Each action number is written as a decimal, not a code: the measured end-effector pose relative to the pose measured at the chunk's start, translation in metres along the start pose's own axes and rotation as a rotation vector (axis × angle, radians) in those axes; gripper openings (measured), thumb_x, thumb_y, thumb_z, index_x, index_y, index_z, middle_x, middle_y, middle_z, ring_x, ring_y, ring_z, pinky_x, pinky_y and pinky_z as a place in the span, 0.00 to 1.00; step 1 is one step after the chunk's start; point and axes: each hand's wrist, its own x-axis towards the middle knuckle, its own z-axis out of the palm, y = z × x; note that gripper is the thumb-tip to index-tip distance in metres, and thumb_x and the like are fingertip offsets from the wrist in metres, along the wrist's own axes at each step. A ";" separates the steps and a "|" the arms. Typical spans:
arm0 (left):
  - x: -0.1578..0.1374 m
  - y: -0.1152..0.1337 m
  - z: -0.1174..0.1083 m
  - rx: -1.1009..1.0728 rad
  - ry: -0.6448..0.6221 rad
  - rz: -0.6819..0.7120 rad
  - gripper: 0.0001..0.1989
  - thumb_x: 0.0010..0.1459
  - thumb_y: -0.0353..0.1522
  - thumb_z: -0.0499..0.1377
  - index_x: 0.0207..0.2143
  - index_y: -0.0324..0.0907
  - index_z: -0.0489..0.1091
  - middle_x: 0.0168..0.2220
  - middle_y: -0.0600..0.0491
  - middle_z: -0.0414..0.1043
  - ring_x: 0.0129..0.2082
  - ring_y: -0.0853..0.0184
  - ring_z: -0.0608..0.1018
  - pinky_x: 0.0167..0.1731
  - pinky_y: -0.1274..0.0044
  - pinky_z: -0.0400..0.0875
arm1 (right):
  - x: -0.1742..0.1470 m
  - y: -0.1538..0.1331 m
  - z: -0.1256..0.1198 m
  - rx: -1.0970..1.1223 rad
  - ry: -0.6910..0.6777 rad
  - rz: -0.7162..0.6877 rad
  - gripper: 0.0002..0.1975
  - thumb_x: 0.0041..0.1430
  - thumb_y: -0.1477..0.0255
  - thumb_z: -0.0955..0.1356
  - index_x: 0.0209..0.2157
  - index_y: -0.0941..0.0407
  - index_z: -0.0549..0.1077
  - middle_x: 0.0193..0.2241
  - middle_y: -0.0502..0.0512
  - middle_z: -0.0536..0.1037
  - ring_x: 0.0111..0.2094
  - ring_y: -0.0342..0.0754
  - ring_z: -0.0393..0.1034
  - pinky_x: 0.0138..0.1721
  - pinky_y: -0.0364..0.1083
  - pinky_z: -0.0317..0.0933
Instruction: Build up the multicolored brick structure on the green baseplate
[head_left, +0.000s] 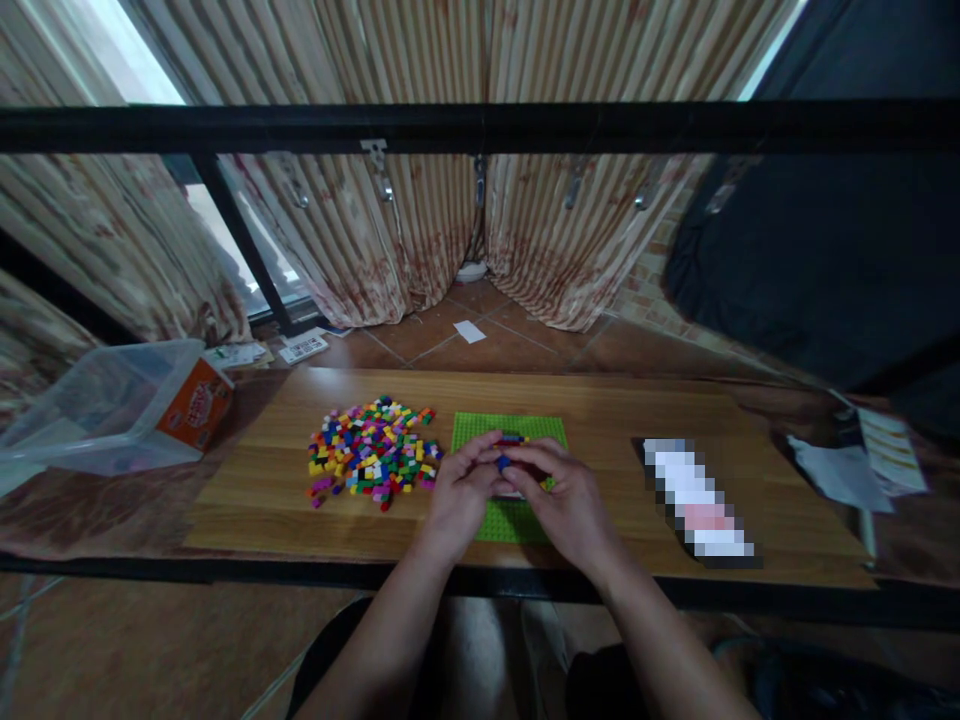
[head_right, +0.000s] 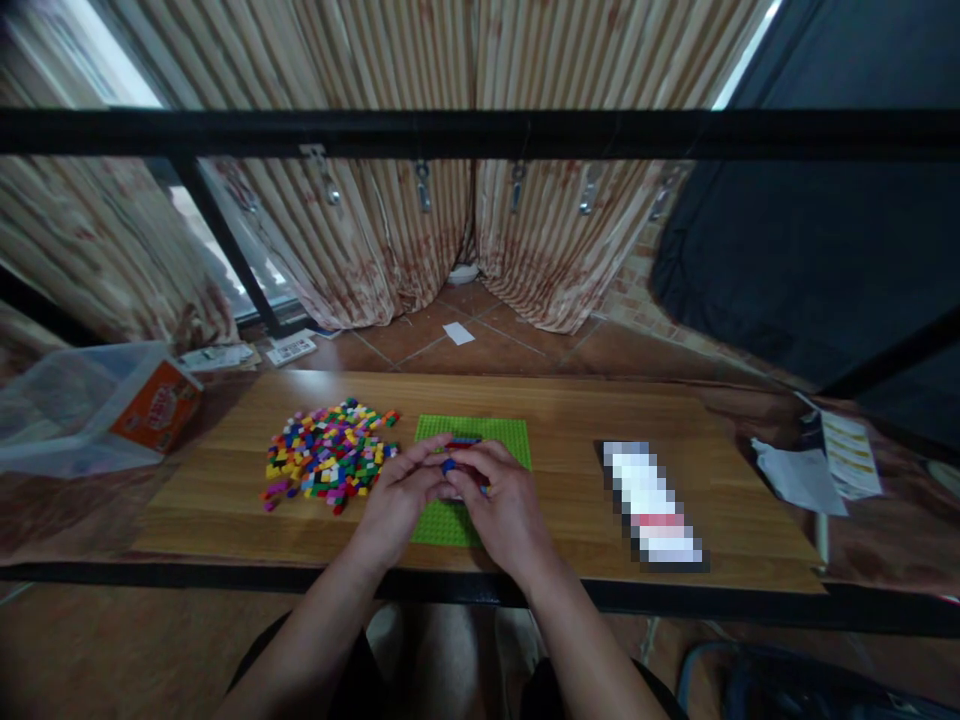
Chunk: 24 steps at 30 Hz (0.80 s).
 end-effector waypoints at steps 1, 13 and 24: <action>0.000 0.000 0.001 -0.020 0.008 0.000 0.22 0.47 0.29 0.61 0.47 0.38 0.73 0.38 0.48 0.80 0.33 0.66 0.80 0.36 0.74 0.76 | 0.000 0.000 0.001 -0.006 0.002 0.001 0.08 0.61 0.71 0.67 0.40 0.51 0.78 0.40 0.54 0.77 0.42 0.47 0.73 0.46 0.48 0.66; 0.007 -0.002 -0.003 0.167 0.092 0.100 0.21 0.50 0.27 0.61 0.49 0.39 0.71 0.49 0.45 0.76 0.33 0.68 0.80 0.34 0.76 0.76 | 0.003 0.006 -0.021 -0.205 -0.002 0.050 0.08 0.62 0.68 0.65 0.39 0.54 0.75 0.38 0.54 0.76 0.37 0.47 0.72 0.40 0.47 0.65; 0.017 -0.007 -0.027 0.768 0.229 0.132 0.14 0.54 0.25 0.58 0.43 0.37 0.74 0.45 0.46 0.78 0.43 0.62 0.79 0.47 0.73 0.72 | -0.002 0.016 -0.016 -0.575 -0.237 -0.036 0.08 0.61 0.76 0.65 0.39 0.55 0.75 0.38 0.56 0.77 0.41 0.51 0.71 0.45 0.50 0.64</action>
